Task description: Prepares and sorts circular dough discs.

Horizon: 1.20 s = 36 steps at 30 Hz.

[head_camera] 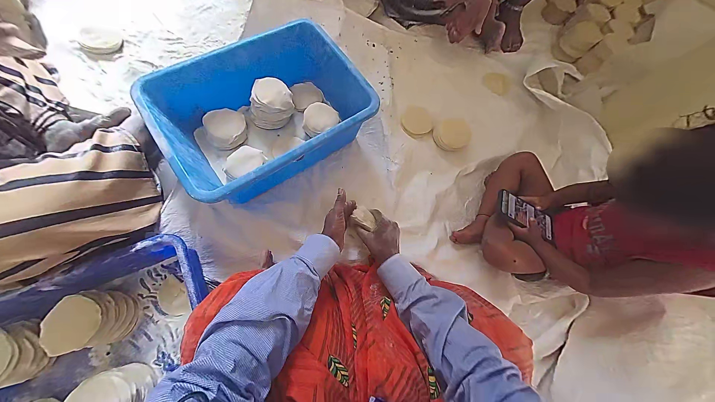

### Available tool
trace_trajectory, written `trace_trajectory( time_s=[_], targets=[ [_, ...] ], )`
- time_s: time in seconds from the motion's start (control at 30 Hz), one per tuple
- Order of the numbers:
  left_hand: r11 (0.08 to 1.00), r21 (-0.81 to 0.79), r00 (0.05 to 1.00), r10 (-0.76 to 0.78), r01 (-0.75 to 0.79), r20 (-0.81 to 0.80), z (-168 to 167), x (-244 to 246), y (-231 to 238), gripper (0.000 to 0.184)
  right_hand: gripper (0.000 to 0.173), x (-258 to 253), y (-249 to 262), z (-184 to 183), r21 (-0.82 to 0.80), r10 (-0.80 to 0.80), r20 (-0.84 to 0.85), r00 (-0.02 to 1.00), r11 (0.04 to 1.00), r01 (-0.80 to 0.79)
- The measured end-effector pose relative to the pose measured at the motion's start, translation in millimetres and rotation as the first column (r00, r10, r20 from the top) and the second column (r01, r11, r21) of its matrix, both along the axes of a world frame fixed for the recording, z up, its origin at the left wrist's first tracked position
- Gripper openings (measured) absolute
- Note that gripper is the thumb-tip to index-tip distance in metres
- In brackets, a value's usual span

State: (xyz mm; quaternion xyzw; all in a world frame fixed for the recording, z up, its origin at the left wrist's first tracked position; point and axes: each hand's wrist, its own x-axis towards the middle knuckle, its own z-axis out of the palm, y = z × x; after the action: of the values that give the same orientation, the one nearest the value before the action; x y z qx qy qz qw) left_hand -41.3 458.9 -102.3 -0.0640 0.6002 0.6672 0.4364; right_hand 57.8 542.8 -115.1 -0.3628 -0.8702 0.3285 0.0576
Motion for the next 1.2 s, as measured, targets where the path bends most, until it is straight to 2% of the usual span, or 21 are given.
trace_trajectory(
  time_s=[0.07, 0.13, 0.17, 0.23, 0.3, 0.37, 0.43, 0.47, 0.53, 0.6, 0.67, 0.73, 0.83, 0.9, 0.93, 0.97, 1.03, 1.1, 1.17, 1.2],
  targets=[
    [1.000, -0.012, 1.000, 0.019, -0.019, -0.016, 0.3, -4.8, 0.7, 0.076, 0.047, -0.2, 0.5, -1.9, 0.011, -0.009, -0.075, 0.997, 1.000, 0.010],
    [0.999, -0.003, 0.999, 0.033, -0.033, 0.002, -1.2, -6.3, -0.7, 0.075, 0.053, 3.5, -1.7, 1.8, 0.032, -0.042, -0.133, 0.990, 0.998, 0.047],
    [0.999, 0.002, 0.999, 0.033, -0.033, 0.000, -2.8, -5.1, 0.0, 0.076, 0.058, 2.3, -1.4, 4.5, 0.011, -0.041, -0.070, 0.997, 0.999, 0.042],
    [1.000, -0.005, 1.000, 0.013, -0.013, -0.008, -1.9, -1.9, 0.8, 0.076, 0.049, -0.9, 0.4, 1.7, -0.027, -0.012, 0.020, 1.000, 1.000, 0.012],
    [0.999, -0.033, 0.999, 0.037, -0.038, -0.024, 1.4, -3.9, 0.7, 0.074, 0.044, -0.3, 0.1, -0.6, 0.013, 0.003, -0.040, 0.999, 1.000, -0.002],
    [0.998, -0.040, 0.999, 0.042, -0.042, -0.017, 2.5, -4.0, -0.8, 0.073, 0.048, 3.3, -5.0, 1.8, 0.050, -0.021, -0.120, 0.993, 0.998, 0.027],
    [0.999, -0.037, 1.000, 0.014, -0.015, -0.027, 0.9, -1.3, 0.5, 0.075, 0.054, -0.2, -4.3, 2.4, 0.009, -0.005, -0.047, 0.999, 1.000, 0.005],
    [0.999, -0.038, 0.999, 0.001, -0.002, -0.038, 1.8, -0.2, 0.6, 0.075, 0.050, -2.1, -2.3, -1.0, -0.008, 0.008, -0.024, 1.000, 1.000, -0.008],
    [0.998, -0.053, 0.999, 0.020, -0.022, -0.048, 4.9, -2.6, -0.8, 0.075, 0.045, -0.8, -0.2, -1.3, -0.007, 0.008, -0.092, 0.996, 1.000, -0.009],
    [0.997, -0.055, 0.998, 0.047, -0.049, -0.029, 5.0, -4.2, -1.9, 0.074, 0.048, 3.5, -2.4, 0.2, 0.024, -0.031, -0.177, 0.984, 0.999, 0.036],
    [0.999, -0.045, 1.000, 0.027, -0.028, -0.012, 1.5, -2.0, 0.0, 0.077, 0.057, 2.0, -1.9, 2.5, -0.013, -0.019, -0.063, 0.998, 1.000, 0.019],
    [1.000, -0.023, 0.999, 0.009, -0.010, -0.037, 0.7, -0.9, 1.0, 0.078, 0.047, -1.3, 0.4, -2.5, -0.041, 0.001, -0.019, 1.000, 0.999, -0.002],
    [0.999, -0.019, 0.998, 0.035, -0.036, -0.050, 4.0, -4.3, -2.9, 0.076, 0.045, 3.7, -3.2, -4.3, -0.003, -0.034, -0.183, 0.982, 0.999, 0.034],
    [1.000, -0.018, 0.999, 0.003, -0.004, -0.044, -0.9, -2.9, -1.5, 0.080, 0.058, 2.1, -2.9, -1.4, -0.031, -0.014, -0.083, 0.996, 0.999, 0.012],
    [1.000, -0.011, 0.998, -0.015, 0.014, -0.054, -3.3, -1.2, -0.2, 0.082, 0.056, -0.4, -1.7, -2.7, -0.056, -0.005, -0.016, 1.000, 0.998, 0.004],
    [1.000, -0.012, 0.997, -0.019, 0.019, -0.068, -1.8, -0.1, 0.5, 0.082, 0.049, -1.8, -0.3, -4.7, -0.060, -0.004, -0.005, 1.000, 0.998, 0.003],
    [1.000, -0.023, 0.997, 0.003, -0.005, -0.077, 5.8, -2.5, -1.7, 0.077, 0.042, 0.7, -0.4, -5.2, -0.043, -0.027, -0.102, 0.994, 0.999, 0.023],
    [0.999, -0.032, 0.998, 0.028, -0.030, -0.062, 7.9, -2.6, -2.3, 0.076, 0.046, 4.2, -2.5, -3.2, -0.030, -0.048, -0.169, 0.984, 0.999, 0.044],
    [1.000, -0.026, 0.997, -0.014, 0.013, -0.070, 0.8, 0.3, 0.5, 0.079, 0.053, 1.0, -1.6, -2.5, -0.056, -0.021, -0.050, 0.999, 0.998, 0.018],
    [0.999, -0.023, 0.996, -0.034, 0.033, -0.083, -0.7, 1.9, 1.3, 0.080, 0.049, -0.1, -0.2, -4.9, -0.053, -0.002, -0.025, 1.000, 0.999, 0.001]
  ],
)
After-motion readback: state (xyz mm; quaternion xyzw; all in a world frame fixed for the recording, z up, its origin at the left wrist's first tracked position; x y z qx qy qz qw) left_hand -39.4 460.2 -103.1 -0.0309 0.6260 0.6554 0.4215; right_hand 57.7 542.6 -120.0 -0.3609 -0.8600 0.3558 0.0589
